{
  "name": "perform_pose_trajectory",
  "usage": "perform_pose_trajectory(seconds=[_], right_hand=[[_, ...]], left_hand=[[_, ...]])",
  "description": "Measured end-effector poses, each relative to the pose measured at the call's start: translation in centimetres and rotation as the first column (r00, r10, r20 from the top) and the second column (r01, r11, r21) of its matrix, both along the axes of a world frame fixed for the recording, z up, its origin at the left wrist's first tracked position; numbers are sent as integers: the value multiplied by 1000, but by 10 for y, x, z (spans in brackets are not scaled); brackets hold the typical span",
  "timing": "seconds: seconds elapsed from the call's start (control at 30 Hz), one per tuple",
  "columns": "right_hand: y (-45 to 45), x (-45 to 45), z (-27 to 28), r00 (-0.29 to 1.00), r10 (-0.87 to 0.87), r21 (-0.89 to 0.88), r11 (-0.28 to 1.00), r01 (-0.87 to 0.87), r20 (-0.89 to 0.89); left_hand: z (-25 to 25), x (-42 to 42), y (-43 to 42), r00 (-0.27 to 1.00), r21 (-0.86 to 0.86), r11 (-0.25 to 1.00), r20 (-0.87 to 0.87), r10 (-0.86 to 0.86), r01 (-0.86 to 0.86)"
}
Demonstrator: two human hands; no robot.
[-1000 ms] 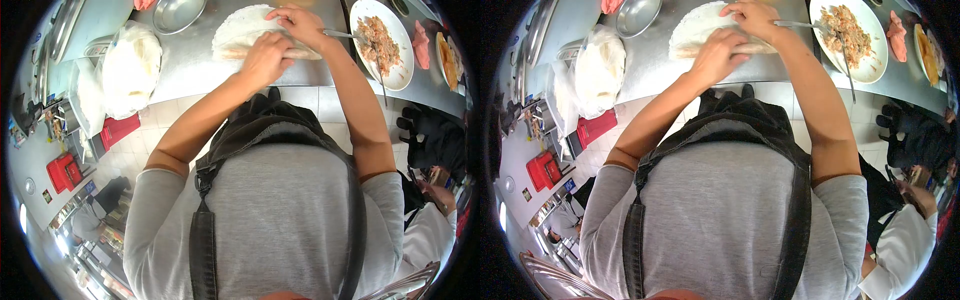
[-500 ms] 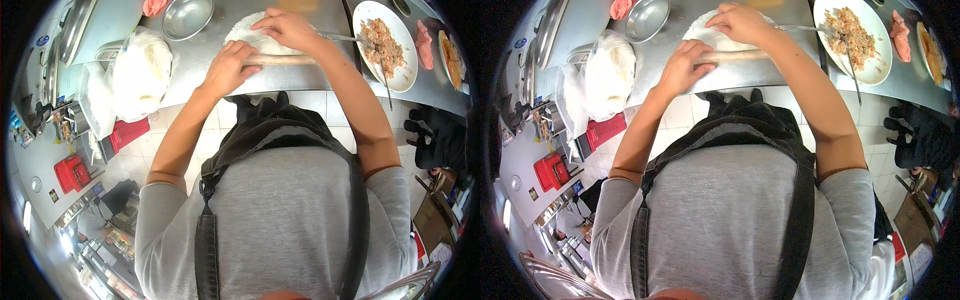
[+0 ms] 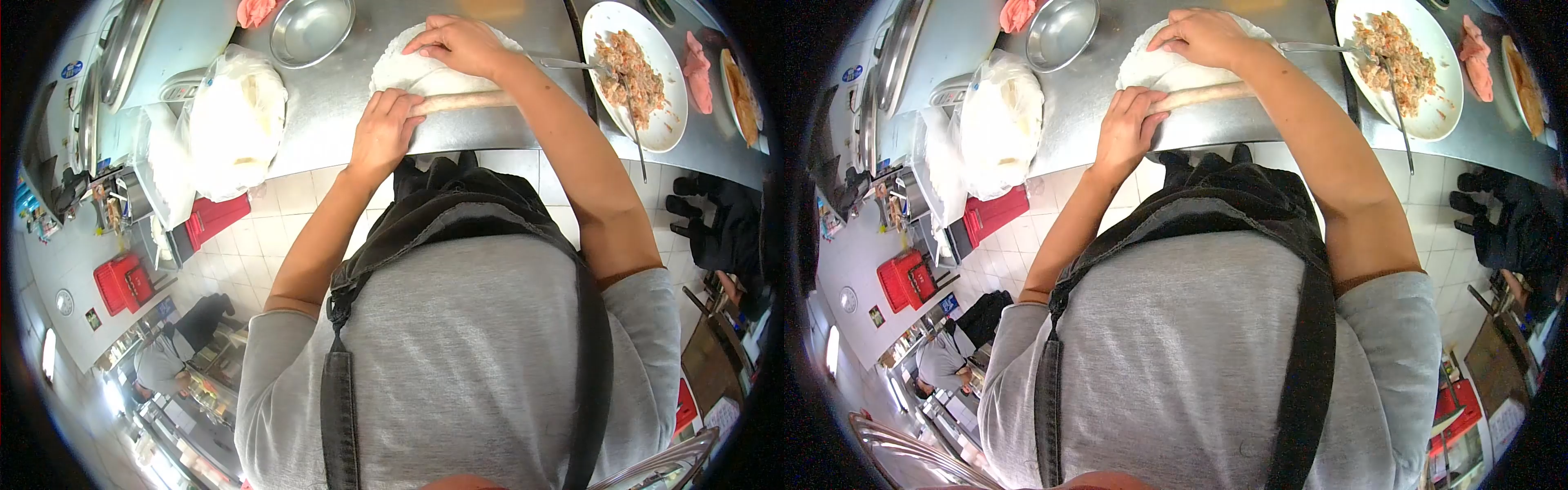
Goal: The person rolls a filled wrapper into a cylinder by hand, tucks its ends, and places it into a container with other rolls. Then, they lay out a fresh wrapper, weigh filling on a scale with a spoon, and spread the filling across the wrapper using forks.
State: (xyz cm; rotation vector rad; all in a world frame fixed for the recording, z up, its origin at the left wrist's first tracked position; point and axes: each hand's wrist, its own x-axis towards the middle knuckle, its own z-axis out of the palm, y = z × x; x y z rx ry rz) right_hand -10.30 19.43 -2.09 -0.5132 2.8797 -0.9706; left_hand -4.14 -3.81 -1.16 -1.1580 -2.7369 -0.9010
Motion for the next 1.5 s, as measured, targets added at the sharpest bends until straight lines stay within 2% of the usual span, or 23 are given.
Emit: perform_pose_trajectory(seconds=[0.13, 0.2, 0.23, 0.3, 0.4, 0.47, 0.57, 0.6, 0.67, 0.8, 0.83, 0.9, 0.97, 1.0, 1.07, 1.13, 1.27, 1.37, 1.5], right_hand=[[0, 2, 3, 1000, -11, 11, 1000, 12, -12], [-1, 2, 6, 1000, -18, 17, 1000, 18, -16], [-1, 1, 8, 999, -18, 1, 1000, 18, 38], [0, 1, 9, 995, -15, -12, 1000, 16, 94], [0, 0, 0, 999, -3, -28, 1000, 4, 50], [1, -4, -15, 994, 37, -59, 997, -43, -98], [3, -11, -30, 977, 52, -41, 997, -62, -208], [3, -10, -25, 977, 53, -39, 997, -62, -206], [2, -9, -7, 998, 59, -14, 998, -58, 28], [-2, -6, -7, 998, 57, -41, 998, -56, 30], [-4, -5, -8, 999, 12, -38, 999, -10, 37], [-9, 0, -10, 999, -30, -31, 999, 31, 45], [-15, 10, -13, 995, 16, 17, 1000, -15, -98], [-13, 12, -11, 995, 15, 16, 1000, -13, -95], [-3, 14, -6, 939, 167, 93, 985, -145, -301], [7, 18, -6, 924, 195, 133, 978, -159, -328], [9, 20, -13, 904, 238, 241, 958, -158, -354], [9, 22, -7, 912, 233, 260, 954, -148, -339], [8, 21, -6, 916, 236, 275, 950, -148, -325]], left_hand=[[14, -5, 8, 1000, -22, 1000, 23, -12, 13], [21, -3, 22, 996, 44, 999, -87, 4, 0], [17, -1, 27, 996, 44, 999, -84, 3, 1], [5, 0, 35, 998, 27, 999, 60, -23, 21], [-3, 0, 35, 999, 10, 999, 14, -45, 45], [-4, -2, 31, 997, -7, 998, 29, -67, 67], [8, -7, 39, 995, -6, 996, 44, -88, 88], [10, -6, 42, 995, 4, 997, 57, -83, 83], [2, -4, 52, 994, 10, 996, 59, -93, 92], [-1, -8, 46, 988, 14, 991, 73, -135, 134], [0, -10, 40, 989, 17, 991, 72, -131, 130], [5, -12, 26, 988, -51, 988, 62, -141, 144], [11, -13, 12, 984, -59, 985, 88, -155, 160], [14, -12, 10, 981, -66, 983, 106, -165, 173], [15, -7, 19, 979, -6, 983, 90, -182, 184], [11, -2, 29, 976, 53, 979, 75, -202, 199], [3, 3, 38, 971, 9, 977, 106, -214, 215], [5, 0, 39, 964, -33, 969, 112, -241, 246], [1, 4, 57, 962, 63, 964, 76, -263, 258]])
